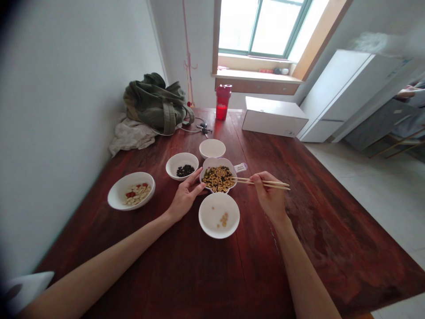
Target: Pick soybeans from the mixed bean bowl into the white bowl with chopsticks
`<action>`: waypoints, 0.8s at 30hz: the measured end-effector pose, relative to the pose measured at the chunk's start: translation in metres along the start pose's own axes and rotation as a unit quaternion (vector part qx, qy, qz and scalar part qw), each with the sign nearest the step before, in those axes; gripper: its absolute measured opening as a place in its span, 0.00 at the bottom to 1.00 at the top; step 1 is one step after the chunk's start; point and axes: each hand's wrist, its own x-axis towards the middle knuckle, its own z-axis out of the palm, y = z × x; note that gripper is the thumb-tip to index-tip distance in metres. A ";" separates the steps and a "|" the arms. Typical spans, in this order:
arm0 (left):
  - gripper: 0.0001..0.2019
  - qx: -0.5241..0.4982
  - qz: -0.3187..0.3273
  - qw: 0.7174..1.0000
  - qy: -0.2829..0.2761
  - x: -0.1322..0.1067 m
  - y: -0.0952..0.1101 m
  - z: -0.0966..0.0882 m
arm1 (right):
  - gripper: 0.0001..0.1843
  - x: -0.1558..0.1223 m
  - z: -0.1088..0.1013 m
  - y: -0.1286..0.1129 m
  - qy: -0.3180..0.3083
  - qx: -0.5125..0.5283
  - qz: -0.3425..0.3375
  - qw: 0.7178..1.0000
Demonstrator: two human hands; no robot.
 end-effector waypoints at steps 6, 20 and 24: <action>0.34 -0.003 0.004 1.000 0.004 0.000 0.001 0.001 | 0.12 0.000 -0.001 0.002 0.034 0.046 0.012 0.998; 0.34 -0.012 -0.002 1.000 0.003 0.000 -0.001 0.000 | 0.12 -0.002 -0.016 -0.031 -0.200 0.224 0.014 0.954; 0.33 -0.010 0.005 1.000 0.003 -0.001 0.000 0.000 | 0.08 -0.009 -0.018 -0.064 -0.213 0.124 -0.091 0.965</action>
